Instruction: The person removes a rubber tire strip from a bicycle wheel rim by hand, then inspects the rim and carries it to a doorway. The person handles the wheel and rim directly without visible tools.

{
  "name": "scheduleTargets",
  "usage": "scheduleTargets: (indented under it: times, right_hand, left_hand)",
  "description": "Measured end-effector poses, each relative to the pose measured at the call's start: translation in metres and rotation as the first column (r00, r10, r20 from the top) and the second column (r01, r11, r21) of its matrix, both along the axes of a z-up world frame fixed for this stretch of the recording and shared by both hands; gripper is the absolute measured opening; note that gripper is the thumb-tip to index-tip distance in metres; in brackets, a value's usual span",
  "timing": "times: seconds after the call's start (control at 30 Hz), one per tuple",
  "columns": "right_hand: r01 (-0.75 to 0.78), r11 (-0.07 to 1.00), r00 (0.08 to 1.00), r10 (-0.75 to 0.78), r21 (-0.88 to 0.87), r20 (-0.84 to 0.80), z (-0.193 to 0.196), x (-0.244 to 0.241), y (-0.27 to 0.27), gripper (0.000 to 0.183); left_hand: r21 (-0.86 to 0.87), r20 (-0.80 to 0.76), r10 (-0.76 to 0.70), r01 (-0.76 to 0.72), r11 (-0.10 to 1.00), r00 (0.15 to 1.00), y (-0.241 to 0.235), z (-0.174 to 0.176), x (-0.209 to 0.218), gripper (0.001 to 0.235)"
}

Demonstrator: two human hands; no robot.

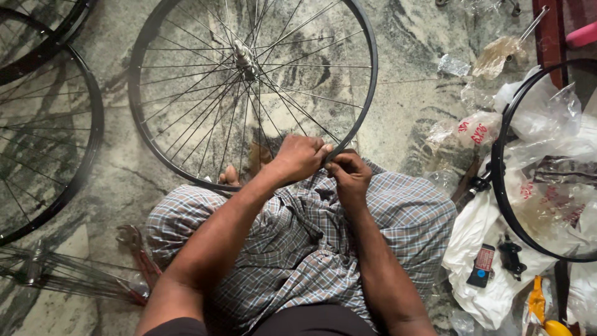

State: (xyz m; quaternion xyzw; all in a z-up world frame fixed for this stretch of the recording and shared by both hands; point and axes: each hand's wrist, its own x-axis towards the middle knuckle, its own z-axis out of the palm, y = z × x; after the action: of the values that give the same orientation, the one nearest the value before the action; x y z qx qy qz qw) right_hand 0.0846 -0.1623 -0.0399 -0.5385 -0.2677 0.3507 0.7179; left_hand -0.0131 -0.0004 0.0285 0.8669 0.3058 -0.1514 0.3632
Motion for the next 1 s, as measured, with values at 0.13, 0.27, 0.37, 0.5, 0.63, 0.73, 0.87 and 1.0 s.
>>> scheduleTargets:
  times: [0.13,0.27,0.37,0.5,0.63,0.73,0.87,1.0]
  right_hand:
    - [0.008,0.999,0.998,-0.004,-0.046,0.067,-0.004,0.003,-0.003,0.014]
    - [-0.025,0.999,0.995,0.029,-0.048,0.096,-0.002,0.006,0.003,0.015]
    - [-0.037,0.998,0.998,0.040,-0.057,0.051,-0.001,0.005,0.002,0.016]
    - [-0.021,0.994,0.993,0.033,-0.105,0.111,0.004,0.005,0.004,0.014]
    - [0.047,0.988,0.922,0.014,-0.146,0.387,0.004,0.009,0.006,0.015]
    - [0.046,0.984,0.930,0.021,-0.172,0.366,0.003,0.007,0.003,0.015]
    - [0.004,0.988,0.945,0.046,-0.152,0.325,0.008,0.005,0.004,0.012]
    - [0.026,0.982,0.912,0.053,-0.185,0.407,0.013,0.006,0.006,0.016]
  left_hand:
    - [-0.312,0.121,0.115,-0.072,0.947,0.986,-0.002,-0.006,0.003,0.036]
    - [-0.071,0.084,0.014,-0.008,0.997,0.996,0.004,-0.001,0.004,0.043]
    - [-0.170,-0.014,0.087,-0.088,0.982,0.996,0.000,-0.002,0.004,0.044]
    - [-0.401,0.221,0.126,-0.028,0.916,0.967,0.004,-0.006,0.001,0.035]
    - [-0.076,0.110,0.074,-0.066,0.995,0.991,0.003,-0.007,0.001,0.036]
    - [-0.237,0.062,0.117,-0.099,0.967,0.991,0.000,-0.004,-0.002,0.035]
    - [-0.331,0.005,0.153,-0.143,0.933,0.988,-0.001,0.007,0.000,0.031]
    - [-0.065,0.012,0.046,-0.045,0.997,0.999,0.000,0.003,-0.002,0.035]
